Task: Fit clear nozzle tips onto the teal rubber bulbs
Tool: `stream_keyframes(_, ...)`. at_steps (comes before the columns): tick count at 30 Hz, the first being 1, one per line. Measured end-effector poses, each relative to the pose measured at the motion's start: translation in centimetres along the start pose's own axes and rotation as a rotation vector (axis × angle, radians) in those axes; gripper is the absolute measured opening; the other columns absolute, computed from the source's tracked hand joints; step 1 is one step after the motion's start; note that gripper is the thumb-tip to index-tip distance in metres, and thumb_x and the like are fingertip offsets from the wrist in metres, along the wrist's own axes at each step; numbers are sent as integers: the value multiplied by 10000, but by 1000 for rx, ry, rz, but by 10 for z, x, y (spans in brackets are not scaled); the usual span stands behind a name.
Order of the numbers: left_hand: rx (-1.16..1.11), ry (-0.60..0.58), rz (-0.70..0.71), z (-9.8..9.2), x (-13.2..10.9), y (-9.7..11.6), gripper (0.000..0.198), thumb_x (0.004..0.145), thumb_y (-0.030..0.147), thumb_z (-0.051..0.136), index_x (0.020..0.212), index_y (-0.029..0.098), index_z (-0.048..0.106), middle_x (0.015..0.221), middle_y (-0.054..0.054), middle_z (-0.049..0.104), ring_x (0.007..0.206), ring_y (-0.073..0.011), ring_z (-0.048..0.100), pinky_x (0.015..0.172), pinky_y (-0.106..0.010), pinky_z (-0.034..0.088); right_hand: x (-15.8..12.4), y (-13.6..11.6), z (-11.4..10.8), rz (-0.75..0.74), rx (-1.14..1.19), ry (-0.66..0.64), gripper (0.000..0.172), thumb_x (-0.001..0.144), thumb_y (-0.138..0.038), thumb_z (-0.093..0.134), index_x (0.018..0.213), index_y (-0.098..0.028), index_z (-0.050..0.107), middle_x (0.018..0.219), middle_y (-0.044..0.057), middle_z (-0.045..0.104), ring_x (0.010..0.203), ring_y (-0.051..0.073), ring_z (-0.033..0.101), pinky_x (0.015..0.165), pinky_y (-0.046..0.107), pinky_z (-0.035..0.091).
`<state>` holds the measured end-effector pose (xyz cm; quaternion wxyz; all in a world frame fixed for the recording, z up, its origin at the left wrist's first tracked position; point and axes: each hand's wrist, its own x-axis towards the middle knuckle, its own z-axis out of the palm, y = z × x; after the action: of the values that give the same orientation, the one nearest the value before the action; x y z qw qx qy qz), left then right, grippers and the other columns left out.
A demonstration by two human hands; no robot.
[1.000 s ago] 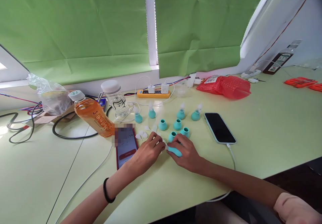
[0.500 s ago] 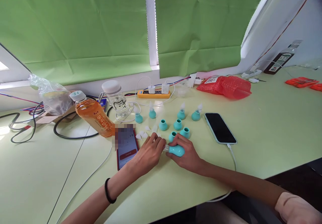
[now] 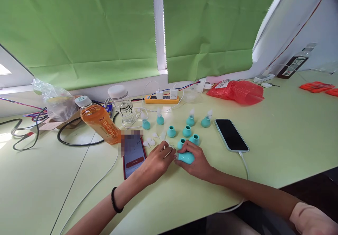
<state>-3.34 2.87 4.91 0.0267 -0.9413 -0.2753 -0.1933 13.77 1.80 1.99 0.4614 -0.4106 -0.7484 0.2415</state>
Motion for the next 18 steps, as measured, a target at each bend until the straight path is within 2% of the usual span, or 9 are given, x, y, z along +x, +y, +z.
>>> stream_keyframes(3, 34, 90, 34, 9, -3, 4, 191, 811, 81, 374, 851, 91, 561, 758, -99, 586, 763, -189, 455, 589, -304, 451, -1, 0, 1, 12, -4, -7, 123, 635, -194, 597, 682, -185, 484, 684, 5, 444, 604, 129, 452, 548, 263, 395)
stream_keyframes(5, -60, 209, -7, 9, -2, 7, 159, 793, 98, 424, 823, 106, 580, 731, -82, 603, 738, -179, 472, 581, -294, 457, -1, -1, 0, 2, 4, 3, 130, 636, -201, 598, 688, -185, 480, 685, 4, 446, 609, 128, 452, 552, 261, 395)
stream_keyframes(6, -155, 280, -66, 7, -1, 8, 137, 784, 117, 454, 794, 117, 590, 713, -68, 609, 716, -168, 482, 586, -287, 461, -1, -1, 0, -7, 10, 13, 142, 634, -207, 604, 697, -186, 478, 686, 3, 449, 615, 129, 454, 558, 263, 396)
stream_keyframes(8, -400, 393, -269, 0, 2, 7, 129, 775, 167, 486, 733, 130, 602, 680, -47, 610, 665, -140, 505, 578, -261, 470, -1, -2, -1, -29, 15, 36, 168, 628, -217, 615, 715, -187, 474, 687, 2, 455, 632, 134, 460, 579, 272, 398)
stream_keyframes(10, -605, 424, -502, -7, 4, 0, 170, 780, 222, 479, 719, 129, 608, 683, -46, 608, 627, -123, 529, 547, -232, 479, -1, -1, -2, -42, 13, 50, 176, 630, -218, 619, 725, -190, 473, 685, 1, 460, 641, 137, 464, 598, 281, 400)
stream_keyframes(11, -650, 414, -590, -10, 5, -6, 186, 778, 244, 477, 728, 128, 613, 699, -51, 611, 629, -124, 541, 528, -221, 480, -1, -1, -3, -44, 14, 52, 176, 634, -218, 620, 727, -191, 474, 686, 1, 464, 644, 137, 467, 605, 284, 402)
stream_keyframes(13, -602, 330, -667, -12, 4, -19, 178, 747, 264, 506, 735, 138, 632, 729, -55, 624, 664, -139, 556, 528, -217, 477, -1, -1, -3, -44, 21, 44, 175, 640, -218, 622, 733, -191, 476, 694, 4, 477, 654, 139, 477, 617, 288, 408)
stream_keyframes(16, -409, 79, -684, -4, 0, -38, 127, 684, 223, 550, 706, 155, 656, 700, -45, 640, 615, -142, 558, 537, -227, 454, -1, -1, -2, -58, 31, 33, 173, 656, -230, 619, 762, -193, 488, 717, 14, 510, 684, 147, 498, 647, 296, 421)
stream_keyframes(18, -359, -18, -693, 2, -2, -45, 137, 657, 184, 559, 743, 148, 659, 670, -43, 641, 560, -133, 549, 538, -232, 440, -1, -1, -1, -69, 25, 24, 159, 680, -249, 600, 793, -195, 502, 742, 23, 531, 712, 155, 511, 672, 302, 427)
